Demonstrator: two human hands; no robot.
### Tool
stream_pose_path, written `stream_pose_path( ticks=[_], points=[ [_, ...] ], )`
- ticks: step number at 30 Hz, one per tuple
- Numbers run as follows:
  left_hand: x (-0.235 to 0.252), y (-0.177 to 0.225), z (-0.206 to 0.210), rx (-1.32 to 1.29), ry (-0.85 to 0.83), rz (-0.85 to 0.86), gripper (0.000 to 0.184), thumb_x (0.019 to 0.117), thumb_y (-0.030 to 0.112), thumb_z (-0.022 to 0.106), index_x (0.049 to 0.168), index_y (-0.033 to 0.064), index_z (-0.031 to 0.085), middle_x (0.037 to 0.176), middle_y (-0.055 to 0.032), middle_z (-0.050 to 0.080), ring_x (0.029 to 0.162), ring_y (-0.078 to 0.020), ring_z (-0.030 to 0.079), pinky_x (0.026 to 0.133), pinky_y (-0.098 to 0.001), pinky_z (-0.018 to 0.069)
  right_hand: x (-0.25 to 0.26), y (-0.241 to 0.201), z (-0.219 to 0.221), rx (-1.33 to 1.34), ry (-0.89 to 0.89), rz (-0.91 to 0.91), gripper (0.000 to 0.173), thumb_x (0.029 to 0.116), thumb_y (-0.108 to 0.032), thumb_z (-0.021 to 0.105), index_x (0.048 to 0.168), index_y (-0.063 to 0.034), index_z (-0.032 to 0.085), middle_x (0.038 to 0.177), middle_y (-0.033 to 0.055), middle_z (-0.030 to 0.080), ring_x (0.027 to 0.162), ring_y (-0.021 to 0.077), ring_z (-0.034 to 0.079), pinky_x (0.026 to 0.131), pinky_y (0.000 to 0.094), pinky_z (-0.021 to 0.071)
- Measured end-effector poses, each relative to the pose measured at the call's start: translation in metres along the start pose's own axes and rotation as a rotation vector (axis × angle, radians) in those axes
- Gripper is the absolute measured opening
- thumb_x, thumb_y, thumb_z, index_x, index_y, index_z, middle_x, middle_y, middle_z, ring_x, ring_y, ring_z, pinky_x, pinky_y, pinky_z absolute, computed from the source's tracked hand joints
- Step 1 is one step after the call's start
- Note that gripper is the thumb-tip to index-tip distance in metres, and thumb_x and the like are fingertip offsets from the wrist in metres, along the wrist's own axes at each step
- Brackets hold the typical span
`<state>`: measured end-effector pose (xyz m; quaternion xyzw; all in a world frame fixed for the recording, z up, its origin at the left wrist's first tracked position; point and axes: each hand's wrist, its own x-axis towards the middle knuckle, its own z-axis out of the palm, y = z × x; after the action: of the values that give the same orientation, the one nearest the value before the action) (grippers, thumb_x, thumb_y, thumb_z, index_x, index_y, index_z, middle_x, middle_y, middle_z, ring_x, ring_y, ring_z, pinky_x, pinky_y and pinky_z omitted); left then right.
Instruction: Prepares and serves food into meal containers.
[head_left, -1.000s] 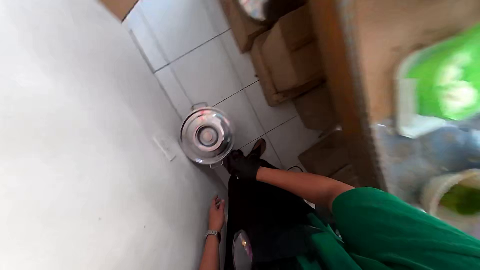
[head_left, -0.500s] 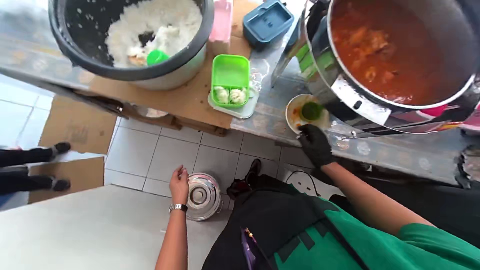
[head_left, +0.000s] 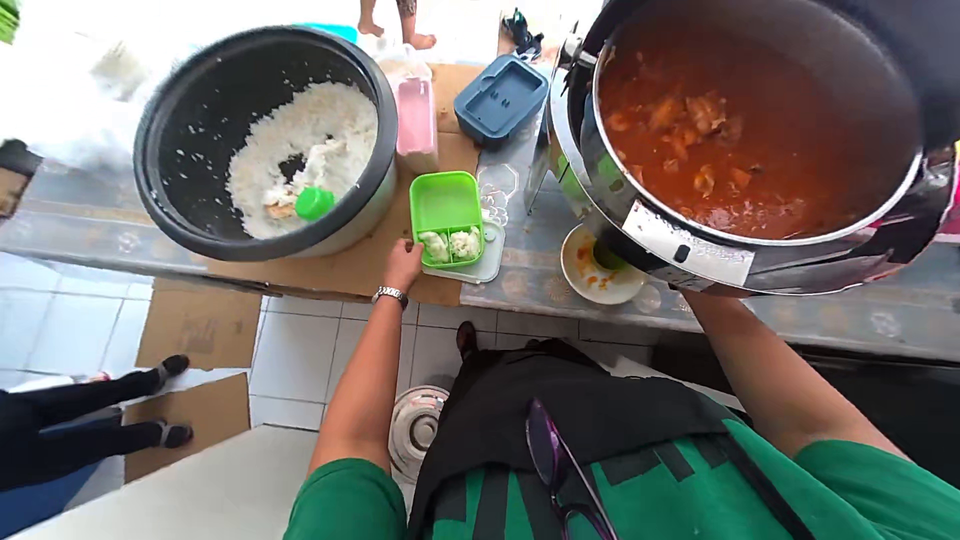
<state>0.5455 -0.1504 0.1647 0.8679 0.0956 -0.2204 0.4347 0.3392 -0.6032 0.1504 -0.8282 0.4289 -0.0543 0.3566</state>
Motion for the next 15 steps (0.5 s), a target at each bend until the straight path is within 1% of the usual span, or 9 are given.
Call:
stream_pose_path(
  ticks=[1,3,4,5,6,8,11,13,15],
  points=[
    [0.008,0.001,-0.004,0.009,-0.039,-0.014,0.047,0.1083,0.028,0.048,0.141,-0.0054,0.05,0.132,-0.0311,0.058,0.122,-0.0445,0.058,0.102,-0.061,0.0443,-0.013,-0.008,-0.002,-0.214,-0.032,-0.023,0.047,0.1059,-0.006,0.047,0.146,0.0169,0.037,0.15,0.0314,0.043,0.14,0.0267,0.044,0.118,0.0332,0.0338],
    [0.021,-0.006,-0.008,0.039,-0.094,-0.01,0.047,0.1064,0.029,0.05,0.139,-0.0042,0.05,0.127,-0.031,0.06,0.113,-0.0437,0.061,0.095,-0.0604,0.0479,-0.03,-0.027,-0.01,-0.512,-0.032,-0.079,0.05,0.1074,-0.021,0.052,0.143,0.0137,0.049,0.148,0.0366,0.048,0.144,0.0447,0.043,0.121,0.0558,0.0288],
    [0.031,-0.013,-0.008,0.056,-0.123,-0.006,0.046,0.1058,0.03,0.051,0.137,-0.0042,0.05,0.124,-0.0304,0.061,0.109,-0.042,0.062,0.091,-0.0586,0.0502,-0.033,-0.033,-0.011,-0.539,-0.032,-0.075,0.049,0.1078,-0.022,0.051,0.143,0.012,0.051,0.148,0.0359,0.049,0.144,0.0449,0.044,0.12,0.057,0.0289],
    [0.043,-0.015,-0.009,0.063,-0.156,-0.006,0.045,0.1063,0.028,0.051,0.136,-0.0062,0.05,0.123,-0.0308,0.06,0.107,-0.0407,0.063,0.092,-0.0566,0.051,-0.033,-0.037,-0.01,-0.517,-0.042,-0.062,0.047,0.108,-0.019,0.048,0.144,0.0107,0.05,0.148,0.0327,0.05,0.143,0.0398,0.046,0.12,0.0516,0.0318],
    [0.052,-0.012,-0.012,0.075,-0.195,-0.008,0.043,0.1073,0.025,0.049,0.135,-0.0079,0.05,0.123,-0.0307,0.06,0.108,-0.0388,0.063,0.094,-0.0536,0.0516,-0.03,-0.046,-0.011,-0.466,-0.089,-0.01,0.045,0.1086,-0.015,0.042,0.147,0.0084,0.046,0.15,0.0261,0.05,0.143,0.0275,0.046,0.12,0.0375,0.0334],
    [0.058,-0.006,-0.019,0.095,-0.276,0.007,0.04,0.1075,0.021,0.048,0.134,-0.0089,0.052,0.125,-0.0285,0.06,0.11,-0.0339,0.062,0.096,-0.0488,0.0509,-0.031,-0.045,0.005,-0.29,-0.002,0.012,0.041,0.1073,-0.009,0.042,0.143,0.0099,0.05,0.145,0.0256,0.054,0.139,0.0255,0.05,0.119,0.0327,0.0347],
    [0.056,-0.001,-0.023,0.004,-0.342,0.08,0.035,0.1077,0.016,0.045,0.131,-0.0089,0.05,0.117,-0.0243,0.061,0.099,-0.0279,0.064,0.086,-0.0437,0.0543,-0.05,-0.075,-0.007,-0.5,-0.258,0.205,0.06,0.1068,-0.025,0.055,0.151,0.012,0.038,0.159,0.0346,0.034,0.153,0.0447,0.027,0.125,0.0578,0.018],
    [0.051,0.002,-0.023,-0.095,-0.357,0.115,0.033,0.1072,0.013,0.045,0.131,-0.0089,0.049,0.113,-0.0226,0.062,0.095,-0.026,0.067,0.082,-0.0423,0.058,-0.058,-0.075,-0.008,-0.578,-0.384,0.191,0.058,0.1077,-0.034,0.052,0.145,0.0108,0.048,0.151,0.036,0.045,0.146,0.0501,0.038,0.118,0.0659,0.0279],
    [0.044,0.007,-0.023,-0.179,-0.358,0.127,0.032,0.1066,0.01,0.046,0.132,-0.0087,0.048,0.113,-0.0219,0.062,0.094,-0.0251,0.068,0.08,-0.0418,0.0593,-0.077,-0.065,-0.015,-0.335,-0.382,0.159,0.045,0.1083,-0.021,0.052,0.143,0.0076,0.051,0.141,0.0318,0.055,0.133,0.0434,0.053,0.112,0.0588,0.0401]
  ],
)
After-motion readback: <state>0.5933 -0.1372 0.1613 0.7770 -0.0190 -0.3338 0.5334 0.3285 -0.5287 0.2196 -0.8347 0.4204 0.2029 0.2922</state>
